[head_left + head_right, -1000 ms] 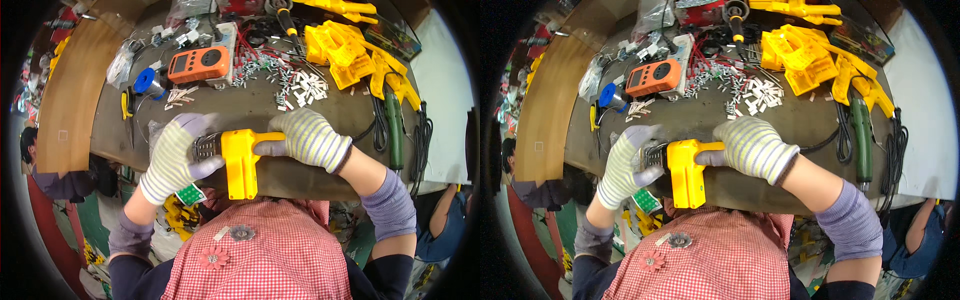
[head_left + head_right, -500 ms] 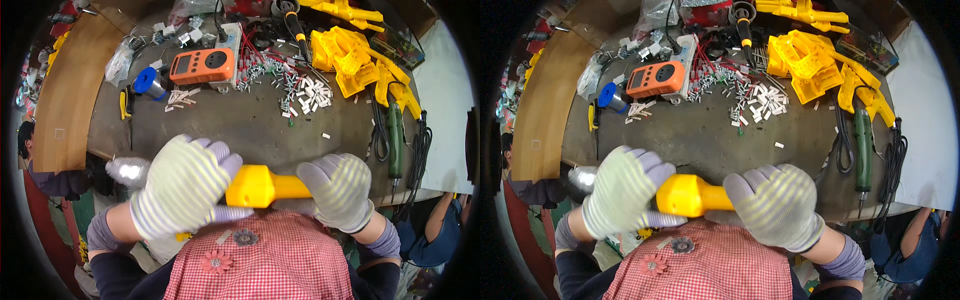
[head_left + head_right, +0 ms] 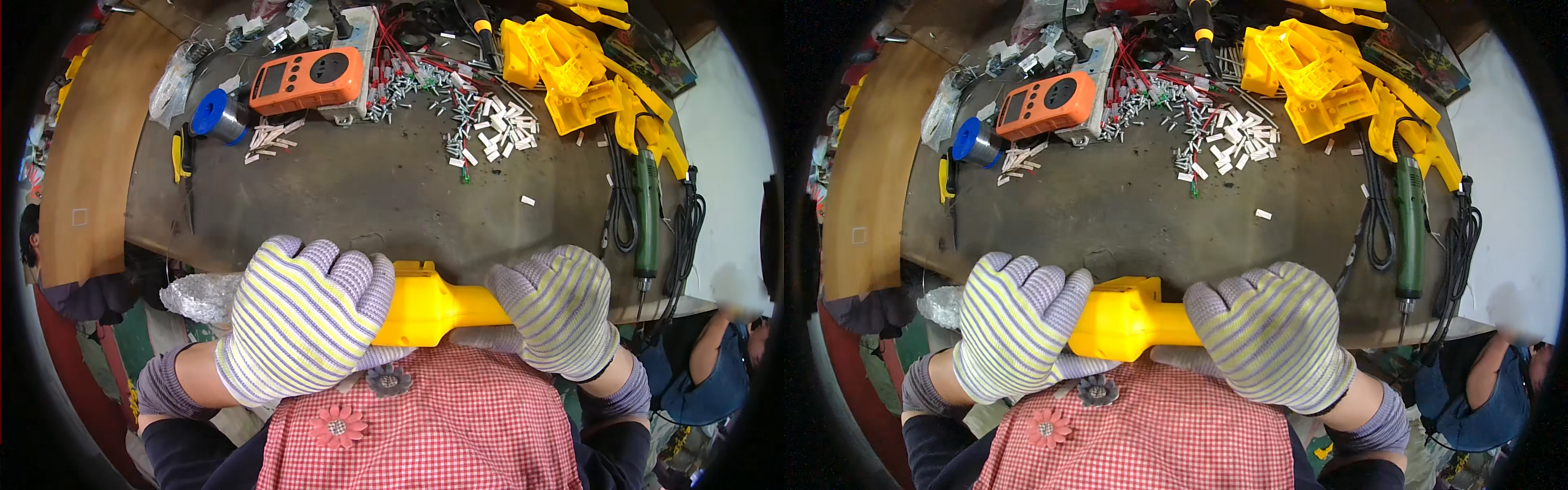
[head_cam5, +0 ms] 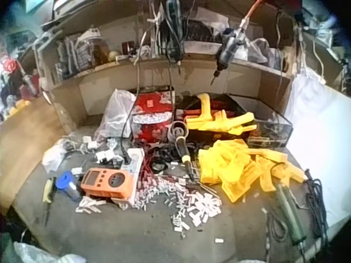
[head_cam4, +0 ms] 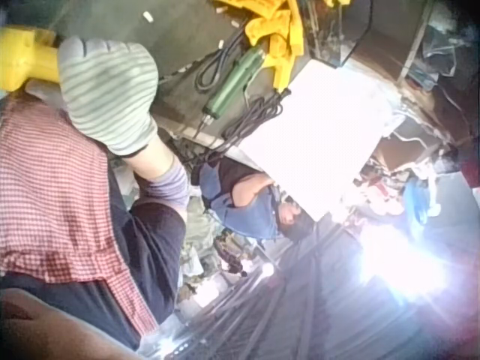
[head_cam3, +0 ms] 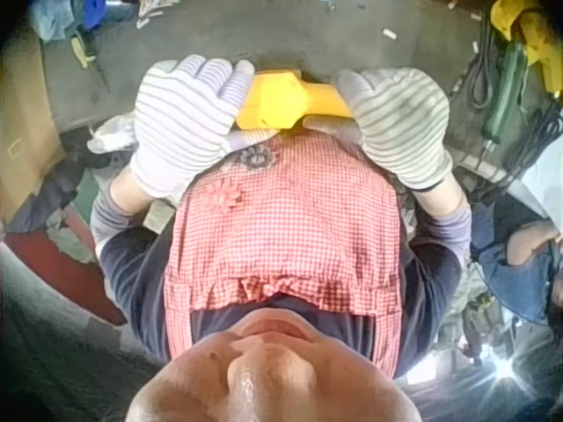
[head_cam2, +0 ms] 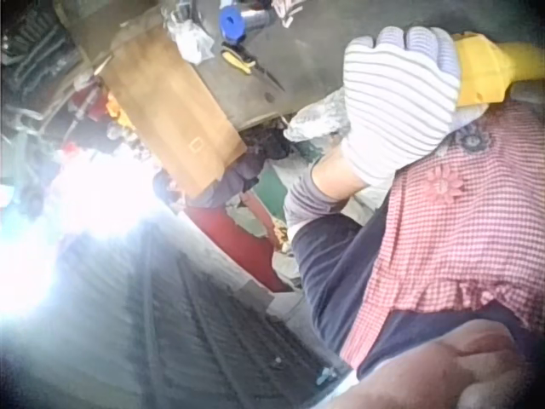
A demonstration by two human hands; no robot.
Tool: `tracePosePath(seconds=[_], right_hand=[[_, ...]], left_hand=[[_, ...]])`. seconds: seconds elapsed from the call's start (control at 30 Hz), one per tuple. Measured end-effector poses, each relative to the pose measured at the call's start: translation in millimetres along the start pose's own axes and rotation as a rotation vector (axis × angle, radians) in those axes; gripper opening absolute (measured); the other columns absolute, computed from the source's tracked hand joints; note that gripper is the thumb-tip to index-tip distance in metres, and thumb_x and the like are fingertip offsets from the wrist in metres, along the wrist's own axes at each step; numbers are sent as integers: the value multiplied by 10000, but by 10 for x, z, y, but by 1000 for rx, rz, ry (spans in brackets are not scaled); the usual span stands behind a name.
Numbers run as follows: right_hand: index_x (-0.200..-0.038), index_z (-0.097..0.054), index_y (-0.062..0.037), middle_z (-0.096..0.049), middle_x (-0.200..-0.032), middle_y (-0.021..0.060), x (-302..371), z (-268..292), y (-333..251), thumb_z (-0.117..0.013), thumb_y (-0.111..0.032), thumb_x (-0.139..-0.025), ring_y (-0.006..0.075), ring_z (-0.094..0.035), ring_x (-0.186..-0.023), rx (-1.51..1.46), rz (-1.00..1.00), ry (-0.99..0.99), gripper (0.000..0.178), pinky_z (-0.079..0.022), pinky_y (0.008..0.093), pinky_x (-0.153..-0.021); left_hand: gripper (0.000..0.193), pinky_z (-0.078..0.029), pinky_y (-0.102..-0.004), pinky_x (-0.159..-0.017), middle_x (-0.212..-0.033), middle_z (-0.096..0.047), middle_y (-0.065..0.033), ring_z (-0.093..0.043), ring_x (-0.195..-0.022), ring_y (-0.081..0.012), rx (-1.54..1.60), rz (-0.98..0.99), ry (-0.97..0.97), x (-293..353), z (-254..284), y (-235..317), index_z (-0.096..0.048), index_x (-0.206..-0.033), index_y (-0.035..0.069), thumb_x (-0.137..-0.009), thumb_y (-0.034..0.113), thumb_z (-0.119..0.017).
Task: Assembling and soldering components inside a yellow plastic enclosure for a handheld electronic device.
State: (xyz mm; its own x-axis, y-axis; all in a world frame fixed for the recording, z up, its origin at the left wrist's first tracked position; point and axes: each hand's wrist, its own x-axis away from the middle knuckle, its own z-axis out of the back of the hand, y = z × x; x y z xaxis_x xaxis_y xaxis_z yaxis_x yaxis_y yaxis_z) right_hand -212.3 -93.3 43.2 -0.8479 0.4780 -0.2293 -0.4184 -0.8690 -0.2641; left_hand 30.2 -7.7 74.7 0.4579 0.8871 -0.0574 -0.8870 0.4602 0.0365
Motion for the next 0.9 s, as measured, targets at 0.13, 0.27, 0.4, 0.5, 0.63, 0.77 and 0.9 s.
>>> tracePosePath(seconds=[0.13,0.27,0.4,0.5,0.63,0.77,0.9], right_hand=[[-851,-637,-102,-563,-645,19,25,73,2,-756,-559,-695,218,-572,-565,54,-16,-9,497,-443,379,-550],[-934,-680,-102,-592,-676,36,169,100,305,-807,-529,-656,239,-603,-609,-104,6,-28,525,-460,382,-580],[-953,-698,-116,-608,-699,44,248,97,419,-848,-533,-604,261,-612,-636,-202,-17,7,564,-460,383,-583],[-932,-696,-120,-596,-687,42,289,34,440,-849,-545,-605,263,-597,-612,-162,-9,75,558,-454,380,-569],[-905,-705,-125,-608,-682,61,251,67,445,-846,-554,-615,267,-612,-609,-182,-39,45,536,-462,369,-564],[-894,-710,-88,-643,-705,110,131,175,487,-831,-543,-668,303,-655,-668,-226,-106,-39,522,-490,392,-601],[-886,-715,-11,-687,-747,170,-129,130,682,-751,-503,-824,314,-684,-653,-666,-418,-229,498,-527,362,-633]], left_hand=[[708,-385,-414,-615,-766,-565,-78,-543,-650,-252,20,-18,-22,-11,-7,-3,-674,-979,11,-629,620,-752],[678,-375,-405,-579,-764,-570,-68,-539,-633,-235,10,20,-15,80,16,10,-671,-991,8,-646,588,-732],[635,-359,-404,-548,-753,-566,-59,-532,-618,-222,20,-12,0,39,-18,-26,-678,-992,3,-697,565,-700],[643,-363,-407,-556,-753,-569,-63,-535,-621,-226,8,-21,-6,-10,3,-35,-679,-995,1,-702,573,-701],[660,-372,-410,-564,-764,-575,-71,-544,-635,-237,-2,-15,1,-38,15,-41,-678,-992,1,-702,593,-706],[743,-398,-439,-665,-842,-578,-109,-549,-705,-304,137,22,-115,-183,96,-217,-641,-1013,18,-586,604,-804],[630,-450,-444,-805,-880,-590,-114,-583,-809,-349,713,152,-244,-324,-280,-641,-674,-1022,34,-619,490,-837]])
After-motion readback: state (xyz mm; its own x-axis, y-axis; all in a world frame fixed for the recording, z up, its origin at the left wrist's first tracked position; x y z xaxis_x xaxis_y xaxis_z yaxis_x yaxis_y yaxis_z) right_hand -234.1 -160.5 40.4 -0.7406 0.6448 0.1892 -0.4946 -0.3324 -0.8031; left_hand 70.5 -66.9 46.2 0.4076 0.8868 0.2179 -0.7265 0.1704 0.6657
